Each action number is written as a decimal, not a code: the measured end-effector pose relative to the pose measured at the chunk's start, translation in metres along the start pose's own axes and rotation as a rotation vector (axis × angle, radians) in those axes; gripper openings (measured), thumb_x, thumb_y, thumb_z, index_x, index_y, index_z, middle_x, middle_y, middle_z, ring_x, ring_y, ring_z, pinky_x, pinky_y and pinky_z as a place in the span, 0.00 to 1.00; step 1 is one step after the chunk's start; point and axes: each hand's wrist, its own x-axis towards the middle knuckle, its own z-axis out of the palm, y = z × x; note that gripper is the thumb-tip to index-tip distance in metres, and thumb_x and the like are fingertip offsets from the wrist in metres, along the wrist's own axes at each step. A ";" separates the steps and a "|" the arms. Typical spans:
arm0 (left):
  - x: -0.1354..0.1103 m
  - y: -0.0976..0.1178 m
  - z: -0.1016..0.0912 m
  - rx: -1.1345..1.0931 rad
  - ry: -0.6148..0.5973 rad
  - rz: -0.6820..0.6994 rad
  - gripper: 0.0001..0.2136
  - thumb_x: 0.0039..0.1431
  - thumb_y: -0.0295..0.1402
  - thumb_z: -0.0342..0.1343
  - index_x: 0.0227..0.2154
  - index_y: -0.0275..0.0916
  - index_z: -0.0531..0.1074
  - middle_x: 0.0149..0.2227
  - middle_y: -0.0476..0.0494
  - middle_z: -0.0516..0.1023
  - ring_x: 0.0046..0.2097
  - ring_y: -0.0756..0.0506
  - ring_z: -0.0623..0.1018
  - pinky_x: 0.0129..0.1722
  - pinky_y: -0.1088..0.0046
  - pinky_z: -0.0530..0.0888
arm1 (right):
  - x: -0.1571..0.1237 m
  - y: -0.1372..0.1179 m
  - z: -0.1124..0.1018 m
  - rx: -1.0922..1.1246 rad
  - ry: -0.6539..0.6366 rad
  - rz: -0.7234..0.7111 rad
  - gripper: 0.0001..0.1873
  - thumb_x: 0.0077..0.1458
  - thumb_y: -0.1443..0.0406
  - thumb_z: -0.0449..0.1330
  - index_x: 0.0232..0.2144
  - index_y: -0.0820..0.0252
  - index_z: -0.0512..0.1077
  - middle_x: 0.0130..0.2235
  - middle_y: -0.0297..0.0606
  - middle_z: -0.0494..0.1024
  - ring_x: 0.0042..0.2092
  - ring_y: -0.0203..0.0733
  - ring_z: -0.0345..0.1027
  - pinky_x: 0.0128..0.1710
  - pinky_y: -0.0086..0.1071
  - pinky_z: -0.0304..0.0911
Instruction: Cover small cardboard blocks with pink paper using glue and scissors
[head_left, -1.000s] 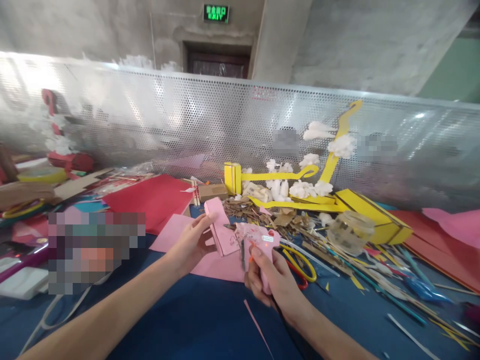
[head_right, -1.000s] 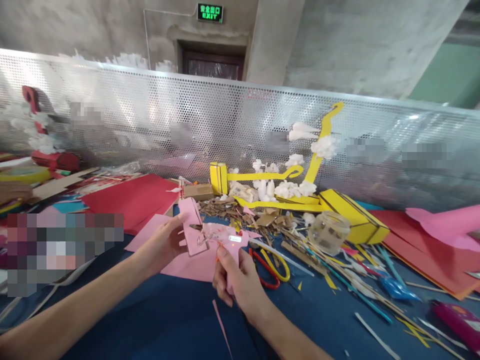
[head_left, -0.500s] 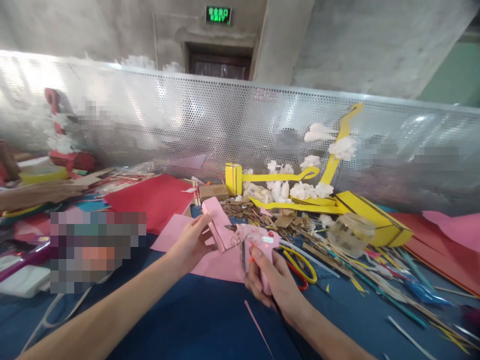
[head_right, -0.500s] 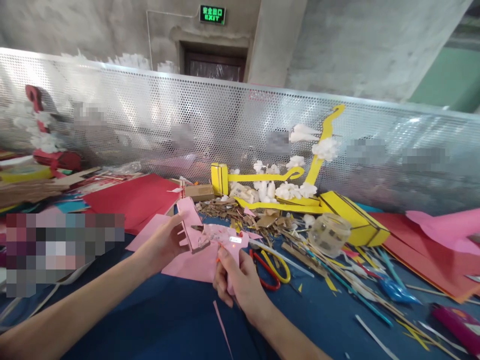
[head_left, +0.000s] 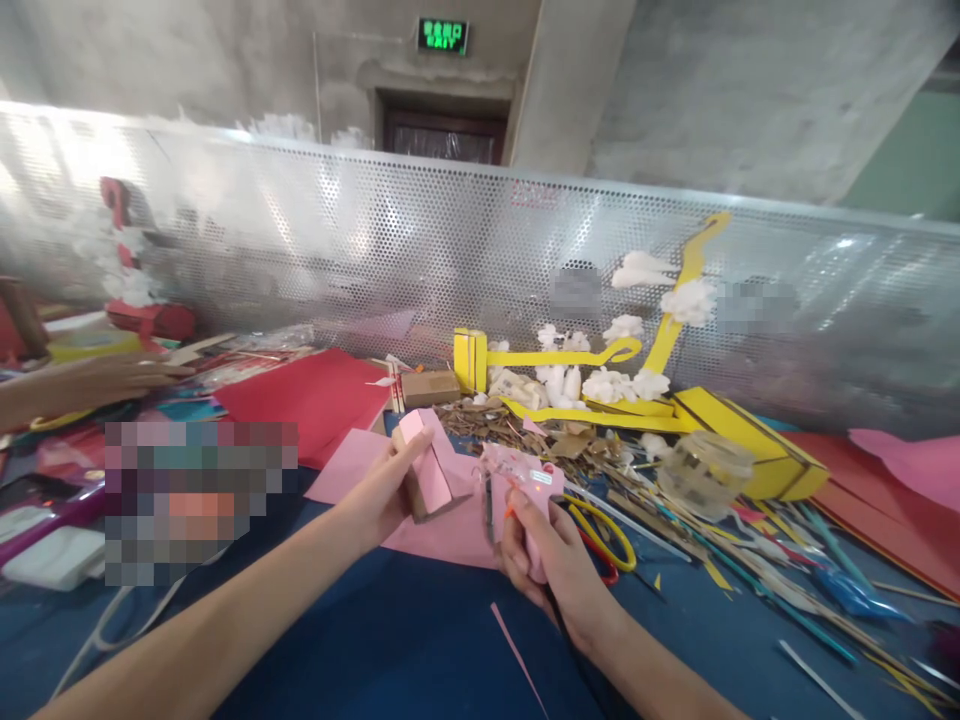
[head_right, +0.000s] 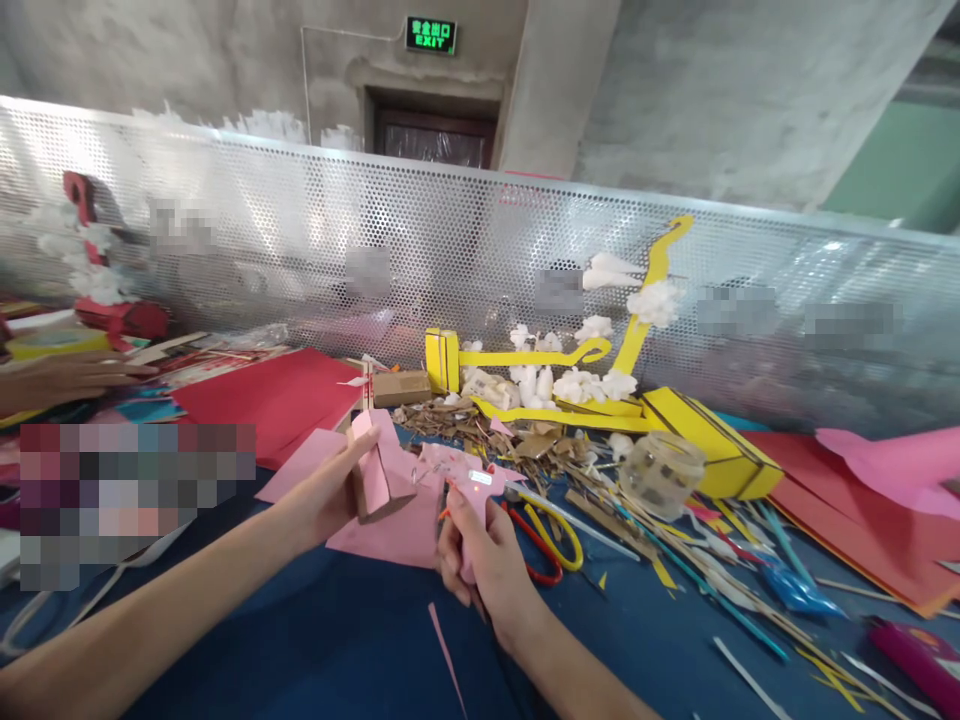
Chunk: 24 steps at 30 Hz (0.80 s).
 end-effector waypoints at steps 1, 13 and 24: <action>-0.001 0.001 0.001 0.006 0.022 -0.019 0.27 0.46 0.39 0.75 0.50 0.40 0.76 0.45 0.35 0.85 0.47 0.35 0.84 0.46 0.61 0.79 | 0.000 -0.001 0.000 0.001 0.001 -0.003 0.34 0.63 0.44 0.60 0.15 0.59 0.61 0.12 0.23 0.56 0.12 0.25 0.47 0.15 0.25 0.43; -0.002 -0.003 0.001 0.177 0.055 -0.001 0.25 0.42 0.34 0.77 0.44 0.37 0.78 0.47 0.33 0.84 0.47 0.37 0.83 0.47 0.61 0.79 | 0.004 -0.005 -0.007 0.027 0.064 -0.086 0.31 0.63 0.48 0.62 0.16 0.59 0.61 0.14 0.24 0.60 0.12 0.24 0.50 0.16 0.26 0.43; -0.008 0.002 0.004 0.639 -0.059 0.550 0.20 0.45 0.32 0.74 0.41 0.42 0.75 0.31 0.50 0.78 0.32 0.46 0.75 0.33 0.71 0.72 | 0.004 -0.019 -0.022 -0.285 0.141 -0.196 0.32 0.57 0.41 0.62 0.17 0.57 0.62 0.15 0.27 0.63 0.13 0.28 0.53 0.13 0.26 0.47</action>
